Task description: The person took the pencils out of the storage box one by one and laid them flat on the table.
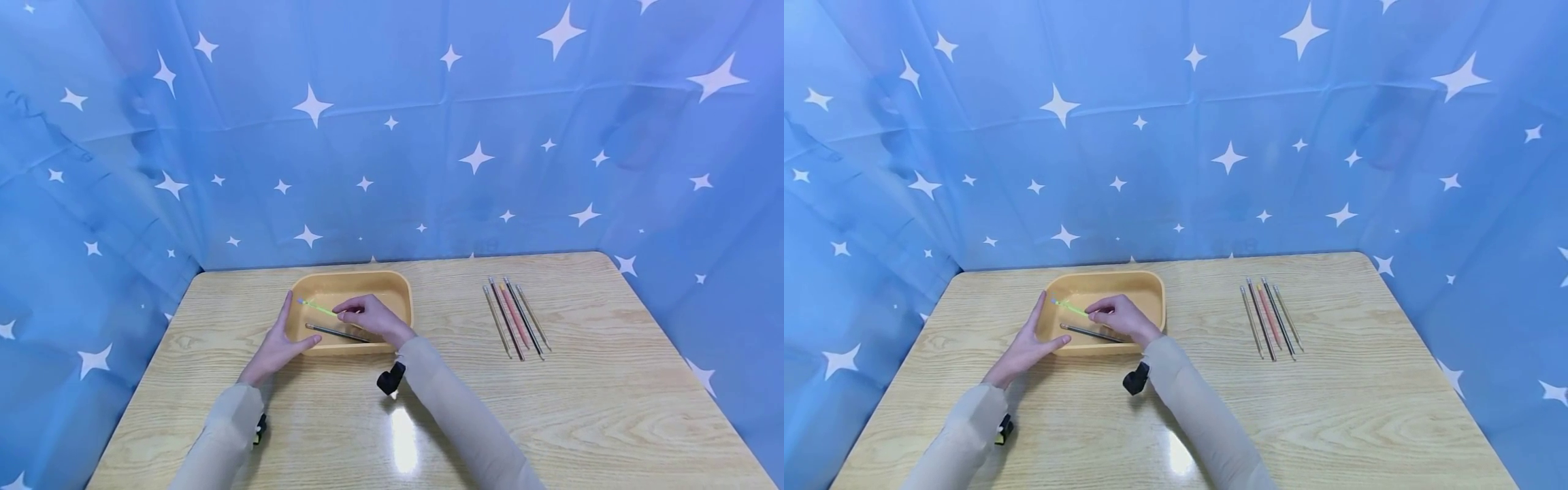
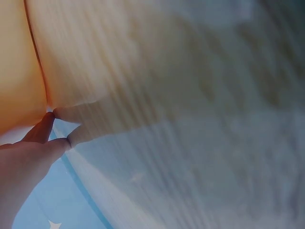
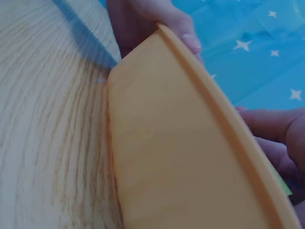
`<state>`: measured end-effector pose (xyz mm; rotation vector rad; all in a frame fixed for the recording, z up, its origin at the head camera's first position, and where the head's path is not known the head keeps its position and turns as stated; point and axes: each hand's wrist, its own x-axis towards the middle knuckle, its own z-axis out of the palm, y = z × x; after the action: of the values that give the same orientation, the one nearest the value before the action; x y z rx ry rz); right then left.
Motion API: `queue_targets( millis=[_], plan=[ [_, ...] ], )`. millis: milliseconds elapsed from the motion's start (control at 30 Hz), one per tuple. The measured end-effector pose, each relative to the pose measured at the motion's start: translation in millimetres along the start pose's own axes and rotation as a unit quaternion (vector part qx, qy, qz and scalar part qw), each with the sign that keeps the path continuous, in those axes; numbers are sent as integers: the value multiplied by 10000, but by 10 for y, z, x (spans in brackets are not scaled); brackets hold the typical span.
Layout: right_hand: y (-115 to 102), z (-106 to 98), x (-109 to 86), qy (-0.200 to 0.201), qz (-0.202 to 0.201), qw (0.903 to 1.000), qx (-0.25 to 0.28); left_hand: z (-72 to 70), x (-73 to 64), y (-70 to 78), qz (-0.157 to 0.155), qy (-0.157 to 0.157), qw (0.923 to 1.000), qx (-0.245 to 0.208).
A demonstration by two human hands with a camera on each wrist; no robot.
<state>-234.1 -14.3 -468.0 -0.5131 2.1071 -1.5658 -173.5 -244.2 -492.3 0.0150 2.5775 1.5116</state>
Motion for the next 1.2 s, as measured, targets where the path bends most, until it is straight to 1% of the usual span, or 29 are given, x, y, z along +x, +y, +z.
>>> queue_targets(
  millis=[100, 233, 367, 467, 600, 700, 767, 867, 1000, 1100, 1200],
  plan=[
    [-17, -34, -51, -117, -51, 9999, -25, -2, -3, 0, -10, -8, 10000, -25],
    [-29, -96, -125, -222, -29, 9997, 96, -3, -8, -4, -14, -37, 10000, -14],
    [-62, -171, -201, -201, -49, 9996, 193, -10, -8, -10, -27, -41, 10000, -32],
    [-87, -228, -248, -147, -184, 9993, 292, -12, -6, -4, -70, 13, 10000, -3],
    [-103, -306, -325, -209, -323, 9977, 554, -10, 0, 2, -97, 47, 9999, 83],
    [-108, -374, -406, -235, -293, 9972, 653, -8, 5, -3, -64, 33, 9999, 104],
    [-100, -427, -459, -210, -252, 9976, 618, -7, 7, -9, -29, 39, 9999, 94],
    [-88, -516, -540, -149, -234, 9988, 398, -9, 1, -15, -6, 12, 10000, 82],
    [-93, -629, -628, -78, -407, 9991, 118, -14, -5, -23, 8, 45, 10000, 37],
    [-102, -700, -705, 56, -527, 9986, -69, -13, 1, -27, 31, 53, 10000, 0],
    [-95, -762, -811, 235, -565, 9977, -306, -8, 5, -15, 47, 19, 10000, -13]
  ],
)
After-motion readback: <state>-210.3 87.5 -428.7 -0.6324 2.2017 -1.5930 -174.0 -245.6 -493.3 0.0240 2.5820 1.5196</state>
